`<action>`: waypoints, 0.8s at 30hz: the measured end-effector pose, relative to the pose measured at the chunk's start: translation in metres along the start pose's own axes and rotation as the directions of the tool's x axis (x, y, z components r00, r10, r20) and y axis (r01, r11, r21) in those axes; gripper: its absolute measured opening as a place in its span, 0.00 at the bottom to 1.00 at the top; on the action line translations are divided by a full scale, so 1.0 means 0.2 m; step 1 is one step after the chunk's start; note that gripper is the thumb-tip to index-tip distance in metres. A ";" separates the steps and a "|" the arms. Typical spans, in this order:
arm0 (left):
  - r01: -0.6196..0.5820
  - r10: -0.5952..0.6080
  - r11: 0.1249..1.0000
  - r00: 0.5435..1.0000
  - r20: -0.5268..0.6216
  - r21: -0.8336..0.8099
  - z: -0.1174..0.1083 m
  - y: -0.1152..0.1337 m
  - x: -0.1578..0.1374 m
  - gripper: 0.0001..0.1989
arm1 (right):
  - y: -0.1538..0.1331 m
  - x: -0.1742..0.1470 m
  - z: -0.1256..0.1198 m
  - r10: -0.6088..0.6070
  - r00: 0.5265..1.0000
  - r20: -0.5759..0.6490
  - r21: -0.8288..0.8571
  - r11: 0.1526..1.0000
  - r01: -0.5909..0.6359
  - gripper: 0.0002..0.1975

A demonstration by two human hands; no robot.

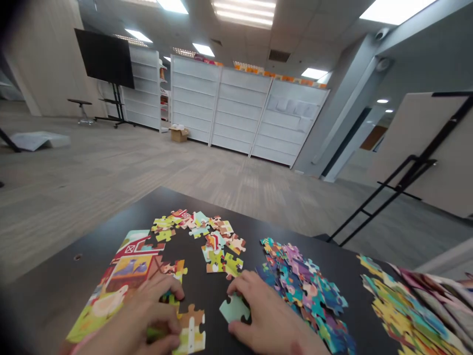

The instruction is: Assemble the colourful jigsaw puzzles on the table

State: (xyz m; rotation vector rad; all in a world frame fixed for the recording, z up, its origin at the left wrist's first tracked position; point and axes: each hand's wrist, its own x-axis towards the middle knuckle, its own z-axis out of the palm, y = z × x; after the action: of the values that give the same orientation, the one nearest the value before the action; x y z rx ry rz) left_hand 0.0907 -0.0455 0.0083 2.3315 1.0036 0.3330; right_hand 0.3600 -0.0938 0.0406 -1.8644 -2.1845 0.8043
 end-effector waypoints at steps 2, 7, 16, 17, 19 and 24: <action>0.012 -0.012 1.000 1.000 -0.026 -0.021 0.01 -0.02 0.00 0.05 | 0.01 0.00 -0.01 -0.060 0.998 0.000 -0.004 0.998 0.060 0.17; 0.033 -0.040 0.998 0.990 -0.132 -0.056 0.06 -0.04 -0.02 0.17 | 0.09 0.07 0.04 -0.139 0.956 -0.260 -0.052 0.990 0.130 0.14; -0.026 0.025 1.000 0.997 -0.080 -0.015 0.04 -0.06 0.00 0.19 | 0.15 0.17 0.11 -0.034 0.938 -0.345 -0.016 0.999 0.031 0.09; -0.022 0.021 0.999 0.998 -0.054 -0.023 0.03 -0.06 0.00 0.20 | 0.16 0.16 0.11 -0.009 0.937 -0.349 0.017 1.000 0.016 0.10; 0.007 -0.009 0.998 1.000 -0.022 -0.057 0.01 -0.04 -0.01 0.21 | 0.17 0.16 0.10 0.052 0.928 -0.368 0.096 0.995 -0.017 0.18; 0.028 -0.031 0.996 0.999 -0.035 -0.084 0.00 -0.03 -0.02 0.21 | 0.12 0.13 0.13 0.086 0.924 -0.374 0.440 0.893 0.095 0.25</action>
State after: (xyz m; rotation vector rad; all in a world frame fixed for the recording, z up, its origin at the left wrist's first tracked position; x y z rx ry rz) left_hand 0.0846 -0.0449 0.0045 2.2412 1.0212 0.3998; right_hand 0.3634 -0.0752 0.0020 -1.6122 -1.5947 0.7802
